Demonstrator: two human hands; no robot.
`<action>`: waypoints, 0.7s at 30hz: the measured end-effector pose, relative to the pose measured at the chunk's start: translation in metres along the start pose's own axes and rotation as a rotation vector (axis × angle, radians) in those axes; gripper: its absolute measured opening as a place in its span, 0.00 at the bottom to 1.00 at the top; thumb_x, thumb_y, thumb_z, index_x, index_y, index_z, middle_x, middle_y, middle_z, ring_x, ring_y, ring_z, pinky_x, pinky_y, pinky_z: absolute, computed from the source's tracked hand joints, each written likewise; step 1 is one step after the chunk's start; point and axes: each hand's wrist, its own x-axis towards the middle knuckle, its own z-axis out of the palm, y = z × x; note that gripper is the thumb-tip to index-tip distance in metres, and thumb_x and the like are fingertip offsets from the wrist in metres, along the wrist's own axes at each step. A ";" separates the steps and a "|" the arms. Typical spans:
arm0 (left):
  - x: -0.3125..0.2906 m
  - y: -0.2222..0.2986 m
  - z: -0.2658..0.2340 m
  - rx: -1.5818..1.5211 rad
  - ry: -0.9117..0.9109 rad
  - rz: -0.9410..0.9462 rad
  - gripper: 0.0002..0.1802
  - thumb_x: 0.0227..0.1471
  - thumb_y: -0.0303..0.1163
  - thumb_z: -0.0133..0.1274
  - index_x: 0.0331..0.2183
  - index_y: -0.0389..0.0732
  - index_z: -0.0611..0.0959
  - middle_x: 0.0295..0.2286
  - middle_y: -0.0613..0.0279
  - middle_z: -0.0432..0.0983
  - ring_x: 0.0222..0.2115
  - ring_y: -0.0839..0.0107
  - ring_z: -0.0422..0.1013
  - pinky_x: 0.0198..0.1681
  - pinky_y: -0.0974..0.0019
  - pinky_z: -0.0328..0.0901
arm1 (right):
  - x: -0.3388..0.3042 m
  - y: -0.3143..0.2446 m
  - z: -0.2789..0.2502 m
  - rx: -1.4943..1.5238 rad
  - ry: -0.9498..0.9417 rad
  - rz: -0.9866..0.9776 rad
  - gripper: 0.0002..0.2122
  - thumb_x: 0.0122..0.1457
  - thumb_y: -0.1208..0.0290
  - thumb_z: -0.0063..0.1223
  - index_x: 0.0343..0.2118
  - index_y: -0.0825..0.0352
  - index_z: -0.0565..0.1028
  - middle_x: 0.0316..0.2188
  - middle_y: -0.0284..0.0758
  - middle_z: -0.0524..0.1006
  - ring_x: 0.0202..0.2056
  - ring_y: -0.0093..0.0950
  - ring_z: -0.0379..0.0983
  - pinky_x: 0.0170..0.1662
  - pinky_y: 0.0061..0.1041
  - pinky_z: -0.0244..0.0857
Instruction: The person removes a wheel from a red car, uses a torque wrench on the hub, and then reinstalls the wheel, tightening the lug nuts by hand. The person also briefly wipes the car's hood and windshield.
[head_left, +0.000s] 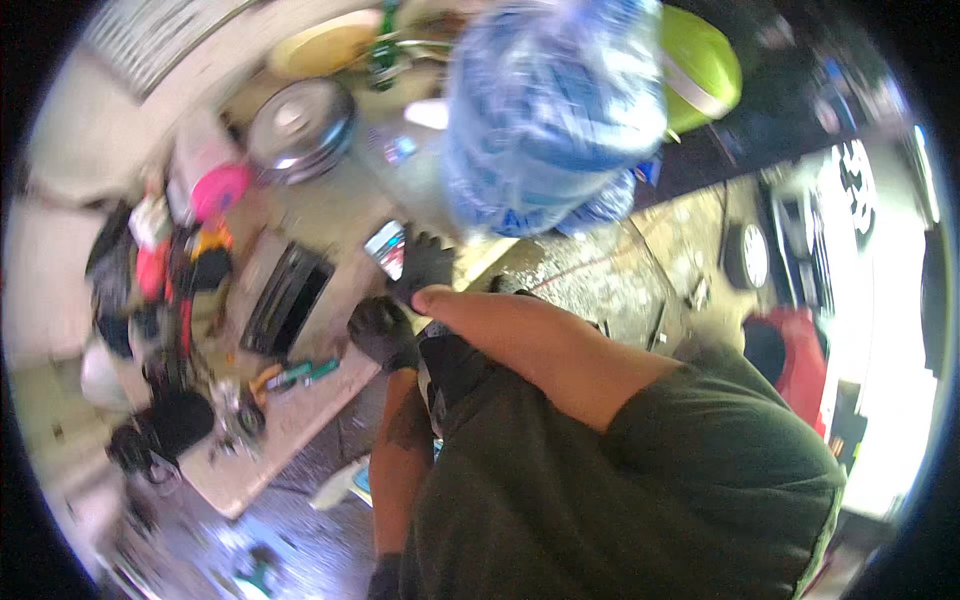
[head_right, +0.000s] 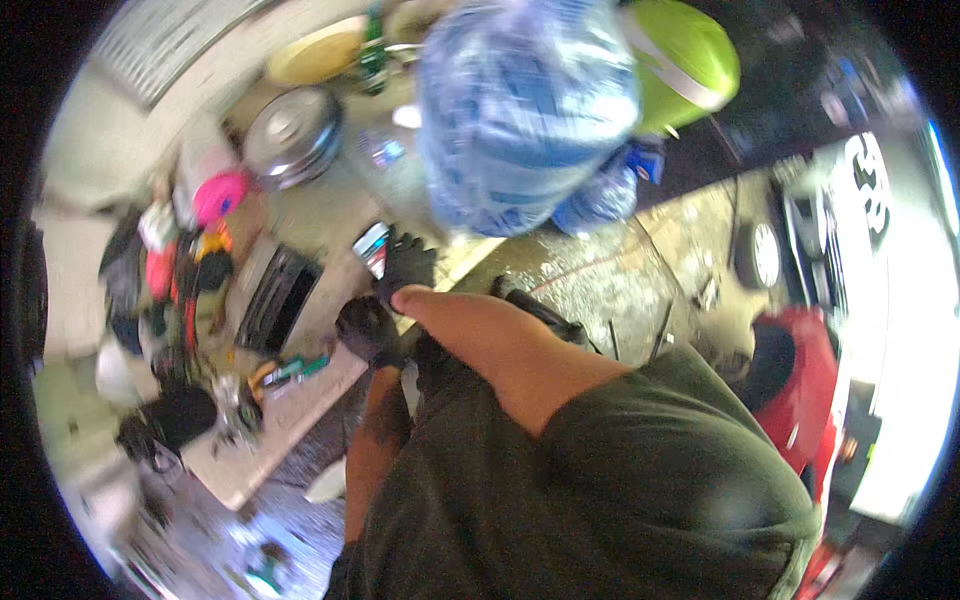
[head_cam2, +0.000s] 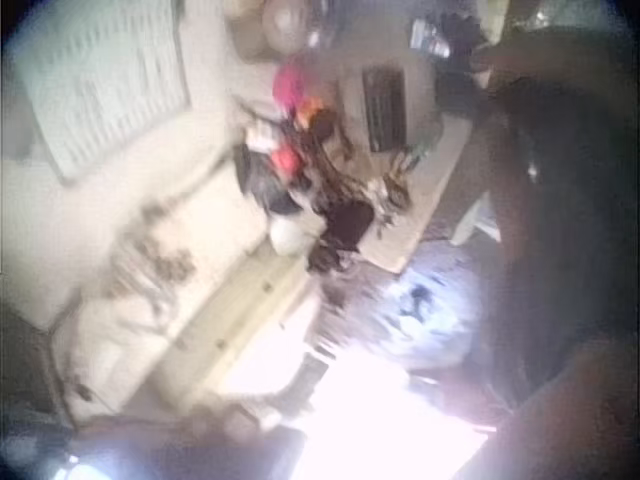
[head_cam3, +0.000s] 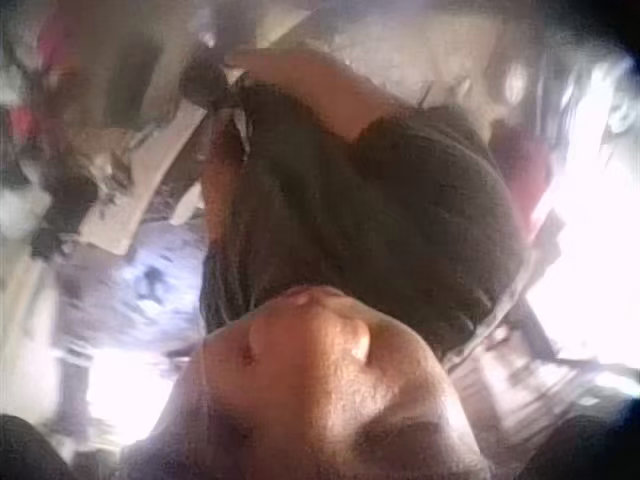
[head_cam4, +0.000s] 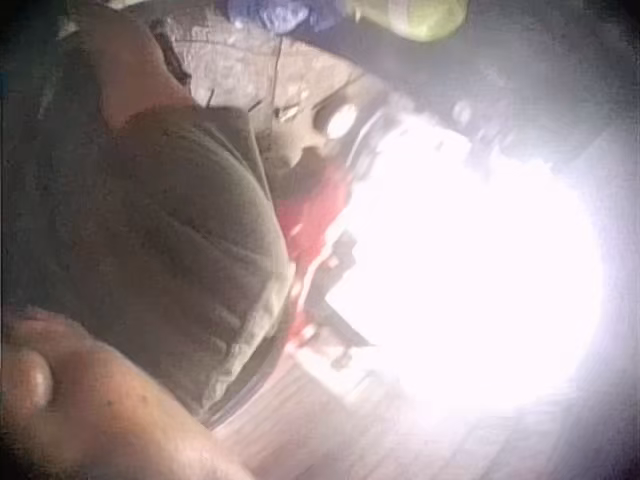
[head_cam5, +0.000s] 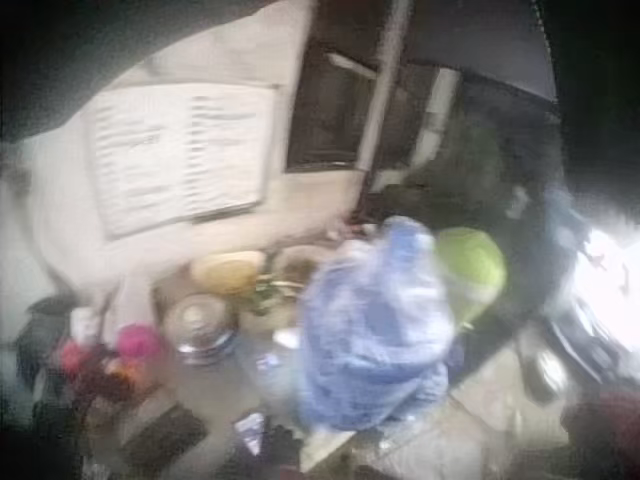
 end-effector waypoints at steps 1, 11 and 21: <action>0.012 -0.017 -0.018 0.047 -0.010 0.025 0.11 0.46 0.40 0.53 0.27 0.42 0.79 0.30 0.53 0.75 0.35 0.56 0.70 0.40 0.53 0.63 | -0.009 -0.024 -0.008 -0.085 0.000 0.011 0.48 0.38 0.49 0.62 0.62 0.63 0.52 0.44 0.42 0.70 0.47 0.40 0.67 0.45 0.45 0.61; 0.015 0.022 -0.022 0.090 -0.062 0.011 0.13 0.54 0.38 0.46 0.26 0.40 0.78 0.30 0.52 0.74 0.35 0.53 0.69 0.37 0.51 0.61 | -0.034 0.072 -0.122 0.109 -0.564 -0.330 0.36 0.45 0.55 0.60 0.58 0.57 0.61 0.49 0.47 0.69 0.50 0.45 0.68 0.52 0.44 0.61; 0.007 0.014 -0.007 -0.014 0.183 0.197 0.08 0.51 0.33 0.55 0.30 0.38 0.79 0.30 0.54 0.74 0.33 0.55 0.70 0.40 0.54 0.63 | -0.169 0.489 -0.093 0.266 -0.224 0.819 0.24 0.49 0.56 0.55 0.47 0.68 0.73 0.44 0.51 0.74 0.47 0.43 0.72 0.47 0.35 0.66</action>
